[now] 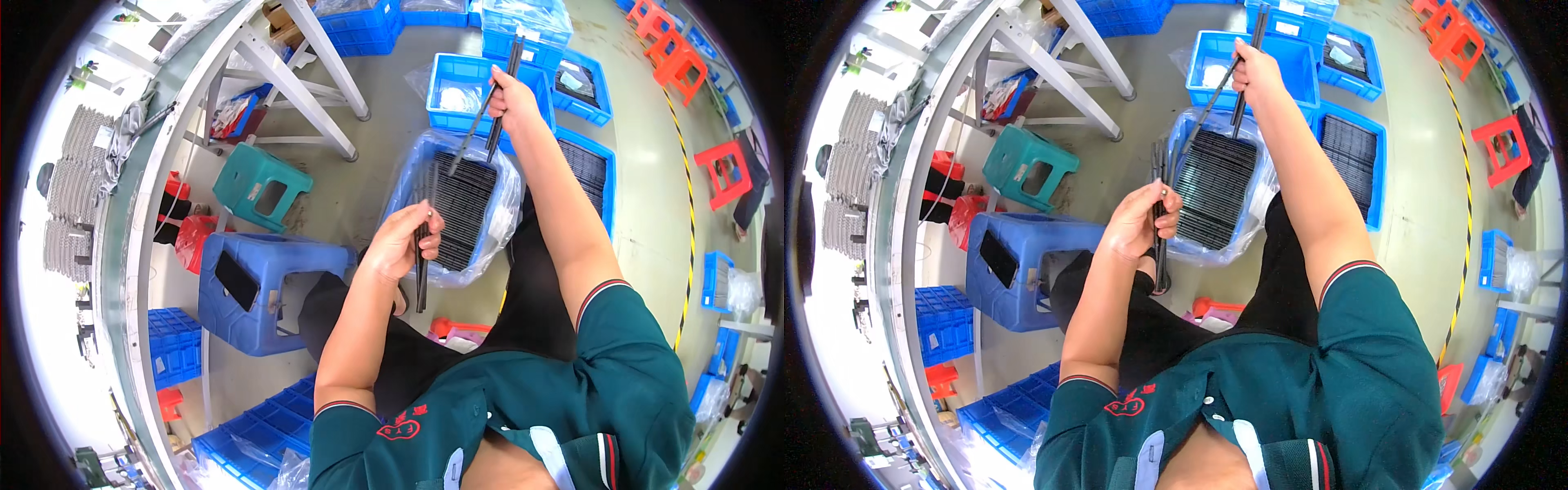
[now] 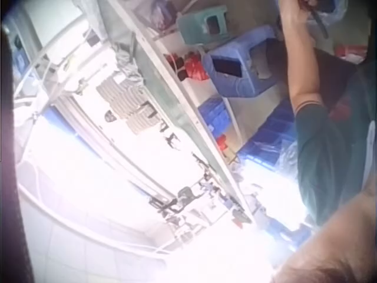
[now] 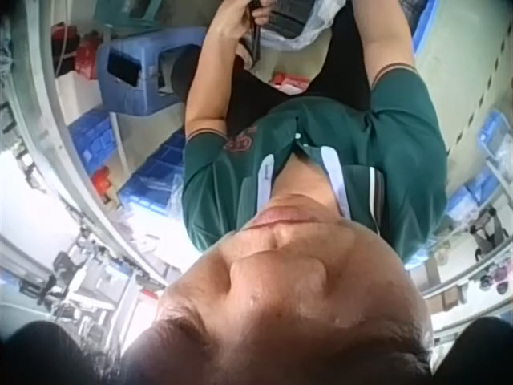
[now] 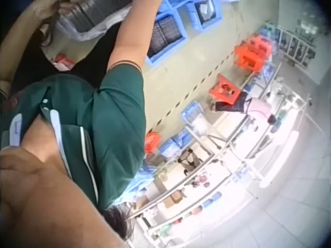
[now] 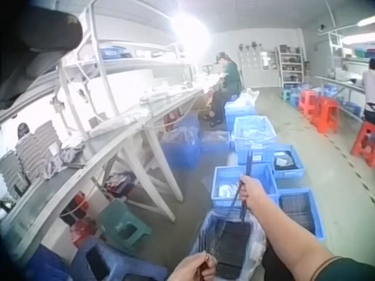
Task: Sorting and arranging thin metal rods into a specialized storage tray.
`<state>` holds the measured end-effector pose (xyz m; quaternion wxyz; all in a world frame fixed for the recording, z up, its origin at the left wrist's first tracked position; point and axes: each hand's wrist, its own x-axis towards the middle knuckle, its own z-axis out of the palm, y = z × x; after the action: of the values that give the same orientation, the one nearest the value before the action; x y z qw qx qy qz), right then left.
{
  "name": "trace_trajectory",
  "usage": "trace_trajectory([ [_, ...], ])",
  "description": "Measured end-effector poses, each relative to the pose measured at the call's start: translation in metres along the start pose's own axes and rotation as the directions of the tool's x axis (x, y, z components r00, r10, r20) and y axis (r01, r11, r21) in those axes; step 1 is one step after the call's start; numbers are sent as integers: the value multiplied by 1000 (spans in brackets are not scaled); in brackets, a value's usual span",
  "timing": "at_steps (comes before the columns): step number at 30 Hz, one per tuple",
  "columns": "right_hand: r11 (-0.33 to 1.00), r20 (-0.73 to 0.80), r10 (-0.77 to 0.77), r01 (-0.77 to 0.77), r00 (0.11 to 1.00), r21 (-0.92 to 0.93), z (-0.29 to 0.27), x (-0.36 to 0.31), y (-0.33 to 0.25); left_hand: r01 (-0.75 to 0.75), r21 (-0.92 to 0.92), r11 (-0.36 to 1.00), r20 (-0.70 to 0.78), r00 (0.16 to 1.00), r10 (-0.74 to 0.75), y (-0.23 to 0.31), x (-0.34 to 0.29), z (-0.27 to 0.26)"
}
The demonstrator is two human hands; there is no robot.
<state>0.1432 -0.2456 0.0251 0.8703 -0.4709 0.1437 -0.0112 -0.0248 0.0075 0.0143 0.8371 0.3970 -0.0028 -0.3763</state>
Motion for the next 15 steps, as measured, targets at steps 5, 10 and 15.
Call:
trace_trajectory([
  [5, 965, 171, 229, -200, 958, -170, 31, -49, 35, -154, -8, 988, -121, 981, 152, 8, 0, -14],
  [10, 869, 332, 300, -113, 894, -481, 54, -97, 62, -173, -89, 981, -56, 984, 168, 10, 9, -13],
  [15, 357, 428, 205, 339, 880, -870, 72, -111, 62, -123, -64, 990, 6, 992, 124, 2, 10, -19],
])
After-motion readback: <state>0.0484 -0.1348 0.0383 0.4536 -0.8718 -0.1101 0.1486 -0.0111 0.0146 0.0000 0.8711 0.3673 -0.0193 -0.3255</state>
